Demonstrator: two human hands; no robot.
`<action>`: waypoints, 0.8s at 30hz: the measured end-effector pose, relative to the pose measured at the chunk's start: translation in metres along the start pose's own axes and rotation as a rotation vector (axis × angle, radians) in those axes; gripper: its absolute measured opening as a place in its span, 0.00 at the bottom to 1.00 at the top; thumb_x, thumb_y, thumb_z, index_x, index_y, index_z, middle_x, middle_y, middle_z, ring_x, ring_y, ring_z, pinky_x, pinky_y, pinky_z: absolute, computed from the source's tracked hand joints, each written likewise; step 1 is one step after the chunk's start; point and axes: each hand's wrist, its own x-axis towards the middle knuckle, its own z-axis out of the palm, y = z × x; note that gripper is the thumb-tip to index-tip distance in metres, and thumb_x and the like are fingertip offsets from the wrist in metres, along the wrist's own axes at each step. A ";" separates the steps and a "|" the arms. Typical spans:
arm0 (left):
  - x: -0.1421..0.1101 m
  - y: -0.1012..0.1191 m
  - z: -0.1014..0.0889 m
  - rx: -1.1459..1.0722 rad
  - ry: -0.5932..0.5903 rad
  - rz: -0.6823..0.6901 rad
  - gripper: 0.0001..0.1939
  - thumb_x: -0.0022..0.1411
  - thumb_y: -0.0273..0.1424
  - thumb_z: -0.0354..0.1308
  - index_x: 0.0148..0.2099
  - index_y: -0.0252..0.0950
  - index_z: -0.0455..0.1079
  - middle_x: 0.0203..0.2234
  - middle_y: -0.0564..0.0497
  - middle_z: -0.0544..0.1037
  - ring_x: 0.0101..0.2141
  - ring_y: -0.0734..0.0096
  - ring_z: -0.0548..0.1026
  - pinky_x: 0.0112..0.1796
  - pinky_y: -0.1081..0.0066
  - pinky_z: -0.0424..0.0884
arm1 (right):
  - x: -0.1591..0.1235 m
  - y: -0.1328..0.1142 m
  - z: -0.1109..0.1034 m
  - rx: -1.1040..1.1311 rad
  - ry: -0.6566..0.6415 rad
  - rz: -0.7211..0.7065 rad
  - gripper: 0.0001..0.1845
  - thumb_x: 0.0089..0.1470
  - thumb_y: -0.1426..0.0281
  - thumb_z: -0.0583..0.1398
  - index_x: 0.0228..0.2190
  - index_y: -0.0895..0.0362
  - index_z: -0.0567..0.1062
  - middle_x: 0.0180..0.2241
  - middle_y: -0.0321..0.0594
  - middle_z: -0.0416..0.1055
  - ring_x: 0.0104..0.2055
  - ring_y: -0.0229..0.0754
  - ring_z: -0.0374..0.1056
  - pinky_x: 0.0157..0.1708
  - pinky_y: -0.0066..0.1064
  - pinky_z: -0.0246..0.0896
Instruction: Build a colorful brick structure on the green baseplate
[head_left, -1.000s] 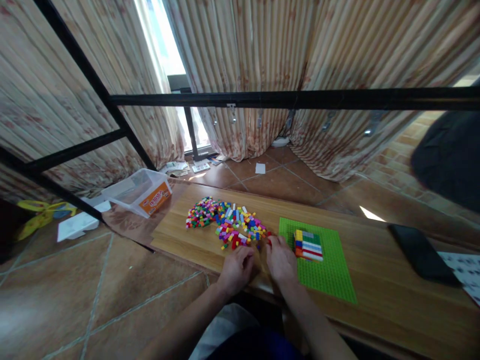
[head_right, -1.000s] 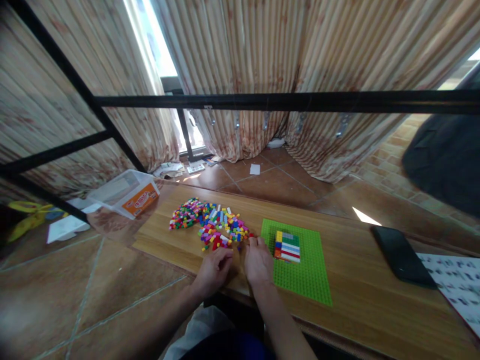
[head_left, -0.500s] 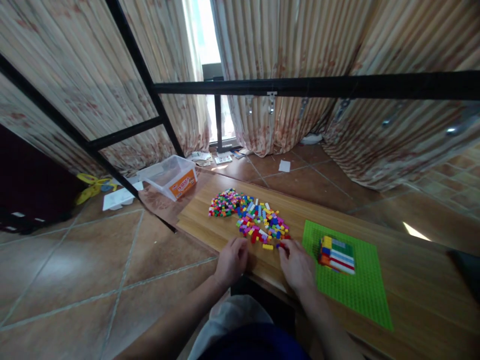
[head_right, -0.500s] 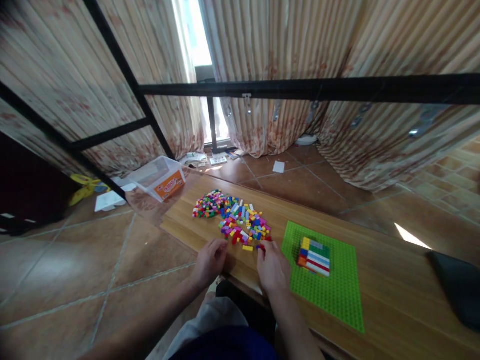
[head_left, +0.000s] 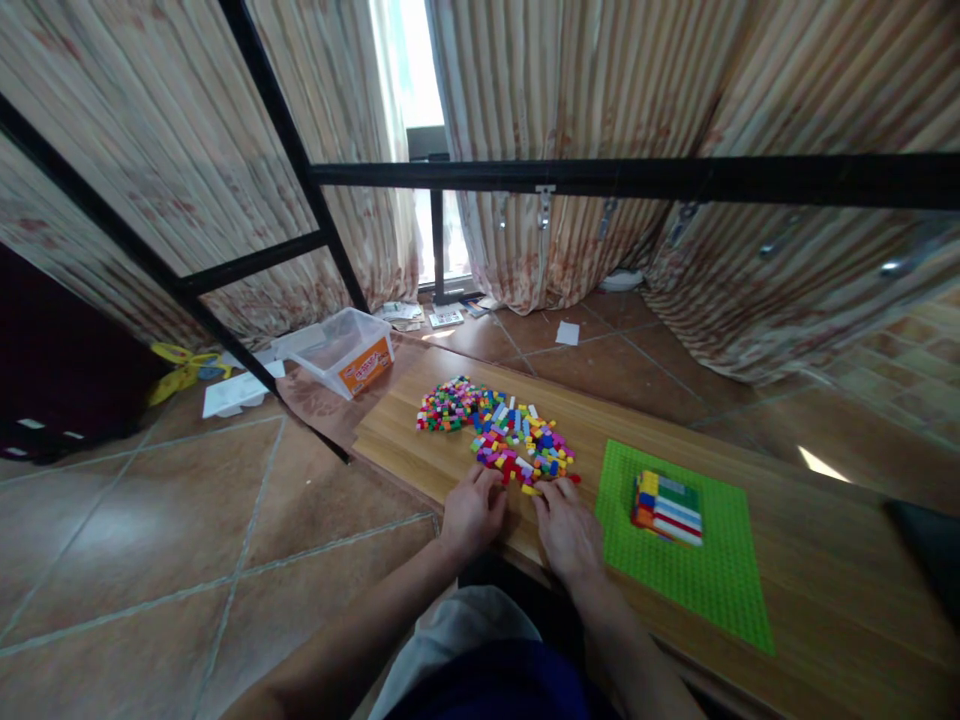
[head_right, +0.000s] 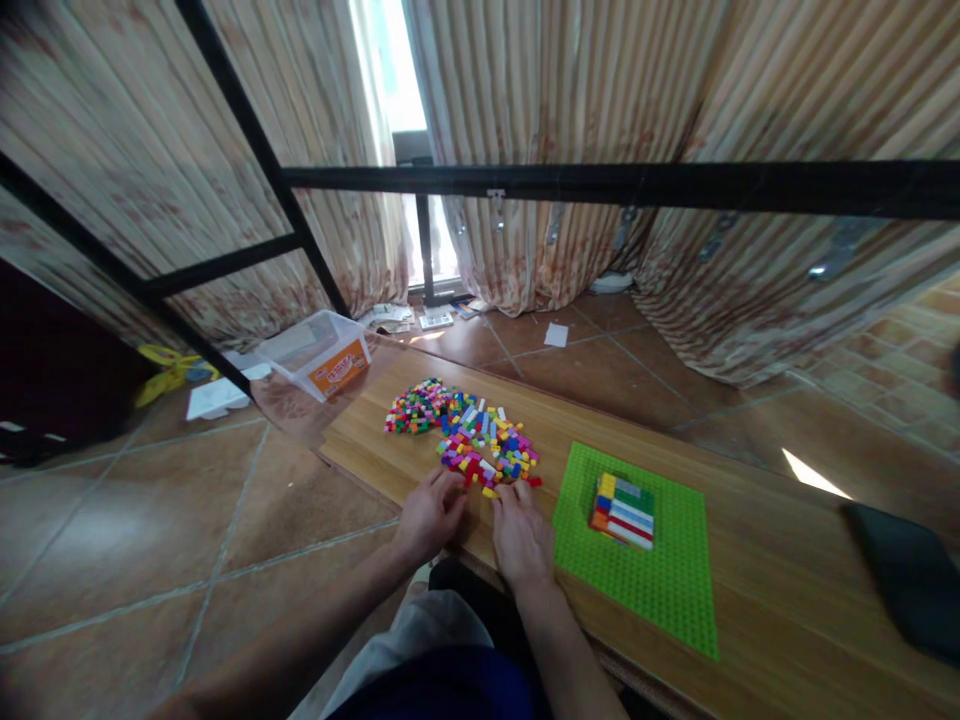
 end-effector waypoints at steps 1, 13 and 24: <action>-0.001 0.001 0.000 -0.028 0.002 0.002 0.09 0.62 0.27 0.55 0.44 0.37 0.72 0.40 0.48 0.76 0.38 0.67 0.75 0.41 0.68 0.71 | 0.000 0.000 0.001 0.016 -0.003 -0.001 0.15 0.65 0.68 0.50 0.42 0.52 0.76 0.43 0.42 0.72 0.38 0.41 0.70 0.33 0.31 0.61; -0.005 0.030 0.010 -0.563 -0.258 0.006 0.07 0.61 0.29 0.56 0.39 0.35 0.75 0.33 0.50 0.80 0.34 0.70 0.76 0.38 0.72 0.71 | -0.038 0.007 -0.019 0.495 0.087 0.007 0.13 0.65 0.65 0.51 0.40 0.54 0.73 0.39 0.42 0.74 0.41 0.41 0.71 0.43 0.33 0.64; 0.003 0.064 0.029 -0.374 -0.363 0.171 0.05 0.60 0.27 0.55 0.36 0.37 0.73 0.30 0.52 0.79 0.31 0.70 0.76 0.33 0.74 0.70 | -0.069 0.056 -0.037 0.454 0.316 0.101 0.13 0.62 0.63 0.54 0.42 0.54 0.76 0.42 0.45 0.76 0.44 0.44 0.72 0.47 0.38 0.66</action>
